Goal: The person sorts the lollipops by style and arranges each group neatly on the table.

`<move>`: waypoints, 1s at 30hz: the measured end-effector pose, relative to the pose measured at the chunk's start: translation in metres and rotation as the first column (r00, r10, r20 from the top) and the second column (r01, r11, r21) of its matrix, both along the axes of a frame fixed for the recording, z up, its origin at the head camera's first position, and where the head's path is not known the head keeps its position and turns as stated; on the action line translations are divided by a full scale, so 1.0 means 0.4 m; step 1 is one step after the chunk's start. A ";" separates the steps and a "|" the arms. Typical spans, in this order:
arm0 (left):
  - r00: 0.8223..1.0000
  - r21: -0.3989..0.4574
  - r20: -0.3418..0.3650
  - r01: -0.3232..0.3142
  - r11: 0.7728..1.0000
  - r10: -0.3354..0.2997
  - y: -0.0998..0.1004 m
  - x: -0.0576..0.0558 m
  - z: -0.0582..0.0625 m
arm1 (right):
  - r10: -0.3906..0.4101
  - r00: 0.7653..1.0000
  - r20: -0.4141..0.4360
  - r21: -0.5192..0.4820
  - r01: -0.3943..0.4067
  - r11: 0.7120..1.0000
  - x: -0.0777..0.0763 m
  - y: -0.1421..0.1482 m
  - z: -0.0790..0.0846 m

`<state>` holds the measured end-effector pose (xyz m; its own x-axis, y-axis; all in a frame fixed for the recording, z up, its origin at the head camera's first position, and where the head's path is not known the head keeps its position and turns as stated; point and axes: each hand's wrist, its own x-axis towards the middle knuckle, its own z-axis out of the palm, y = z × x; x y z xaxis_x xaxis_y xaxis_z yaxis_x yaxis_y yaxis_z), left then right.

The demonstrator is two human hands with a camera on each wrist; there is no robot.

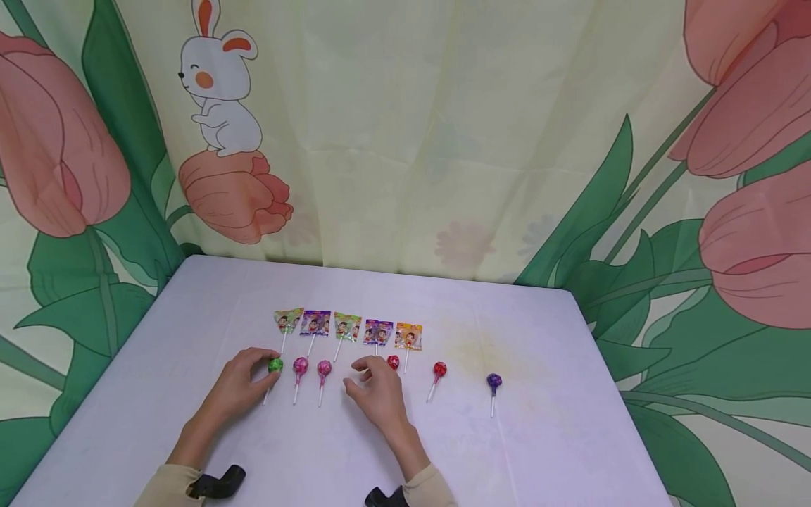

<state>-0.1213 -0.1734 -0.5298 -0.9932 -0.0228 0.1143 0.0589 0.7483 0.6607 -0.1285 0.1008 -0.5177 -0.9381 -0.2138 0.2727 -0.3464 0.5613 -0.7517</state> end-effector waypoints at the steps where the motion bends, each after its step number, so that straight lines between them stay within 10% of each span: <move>1: 1.000 -0.001 0.003 0.001 1.000 -0.001 0.000 0.000 0.000 | -0.005 1.000 0.000 0.002 0.005 1.000 0.001 0.003 0.001; 30: 1.000 -0.001 0.001 0.006 1.000 -0.006 -0.003 -0.002 0.002 | -0.206 0.979 -0.006 -0.024 0.206 0.978 -0.030 0.114 0.017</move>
<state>-0.1221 -0.1745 -0.5292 -0.9934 -0.0171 0.1136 0.0626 0.7487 0.6600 -0.1405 0.1464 -0.5109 -0.9590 -0.0100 0.2832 -0.2315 0.6038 -0.7628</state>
